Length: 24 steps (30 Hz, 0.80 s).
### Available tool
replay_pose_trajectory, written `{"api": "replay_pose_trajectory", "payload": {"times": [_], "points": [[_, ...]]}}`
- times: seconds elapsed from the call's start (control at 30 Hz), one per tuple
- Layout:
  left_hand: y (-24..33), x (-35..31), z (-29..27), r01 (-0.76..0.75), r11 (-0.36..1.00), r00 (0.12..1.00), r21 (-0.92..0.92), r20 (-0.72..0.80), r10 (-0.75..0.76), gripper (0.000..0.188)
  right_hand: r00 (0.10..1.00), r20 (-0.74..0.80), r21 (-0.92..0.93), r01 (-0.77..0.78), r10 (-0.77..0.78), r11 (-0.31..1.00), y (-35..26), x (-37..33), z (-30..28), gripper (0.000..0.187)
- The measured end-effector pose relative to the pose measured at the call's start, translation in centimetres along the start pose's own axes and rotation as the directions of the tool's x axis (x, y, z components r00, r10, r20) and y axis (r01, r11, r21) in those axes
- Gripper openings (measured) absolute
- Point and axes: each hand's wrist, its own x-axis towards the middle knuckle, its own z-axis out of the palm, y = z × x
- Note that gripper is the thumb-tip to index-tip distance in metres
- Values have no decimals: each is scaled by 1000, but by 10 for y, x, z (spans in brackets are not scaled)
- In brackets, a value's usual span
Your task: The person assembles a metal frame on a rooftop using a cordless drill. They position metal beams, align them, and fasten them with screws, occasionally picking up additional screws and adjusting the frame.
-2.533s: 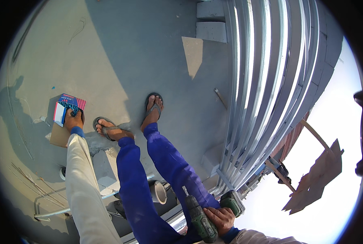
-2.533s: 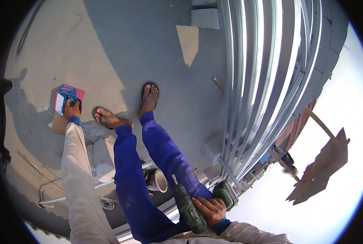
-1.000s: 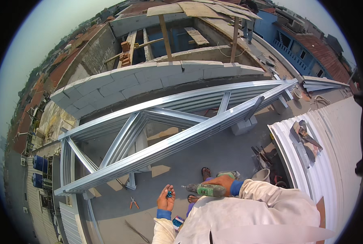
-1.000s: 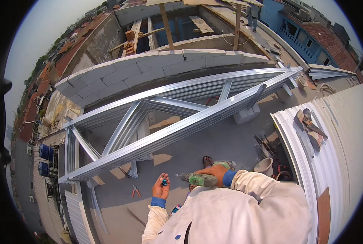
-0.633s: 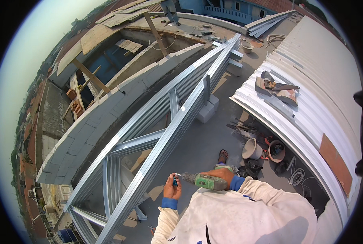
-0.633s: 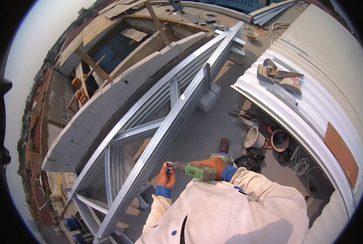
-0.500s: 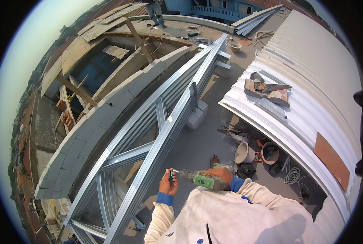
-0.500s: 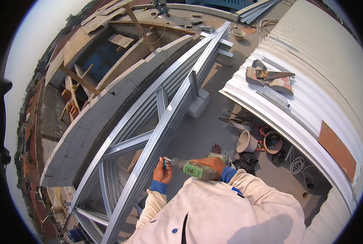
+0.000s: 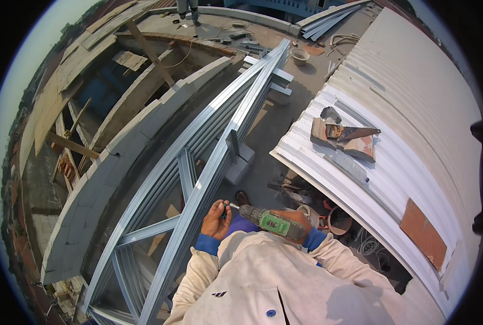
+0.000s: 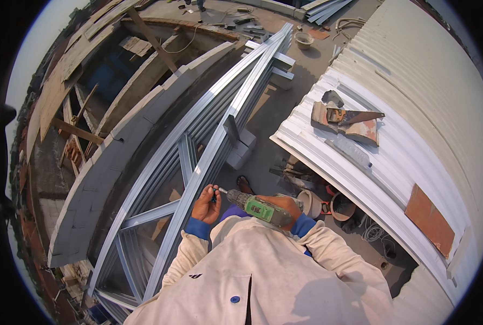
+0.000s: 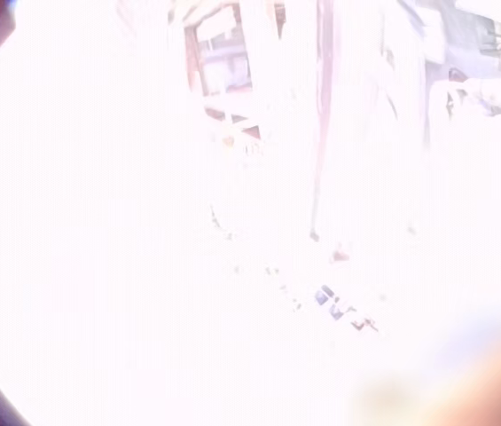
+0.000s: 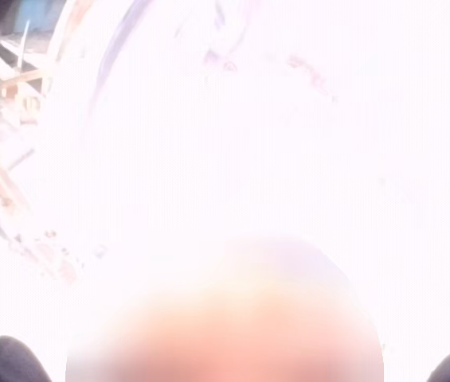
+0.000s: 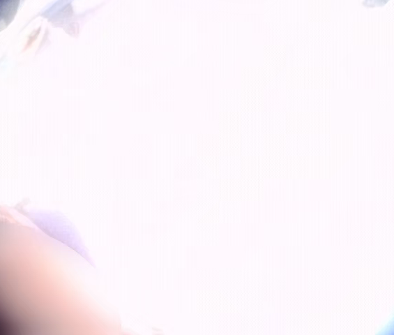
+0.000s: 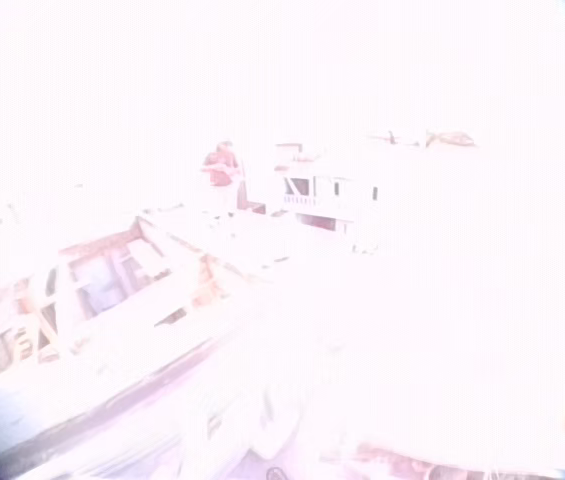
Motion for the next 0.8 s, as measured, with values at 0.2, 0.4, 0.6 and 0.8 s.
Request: {"api": "replay_pose_trajectory", "payload": {"times": [0.2, 0.4, 0.6, 0.8], "points": [[50, 112, 37, 72, 980, 995, 188, 54, -84, 13, 1000, -24, -22, 4, -5, 1000, 45, 88, -30, 53], [88, 193, 96, 147, 945, 980, 292, 89, -180, 14, 996, -68, -110, -66, 59, 992, 64, 156, -63, 49], [117, 244, 132, 232, 924, 957, 305, 100, -273, 14, 970, -160, -38, -192, 184, 981, 70, 204, -80, 47], [129, 284, 150, 237, 948, 970, 211, -2, -242, 14, 987, -69, -87, -154, 148, 984, 92, 256, -112, 49]]}}
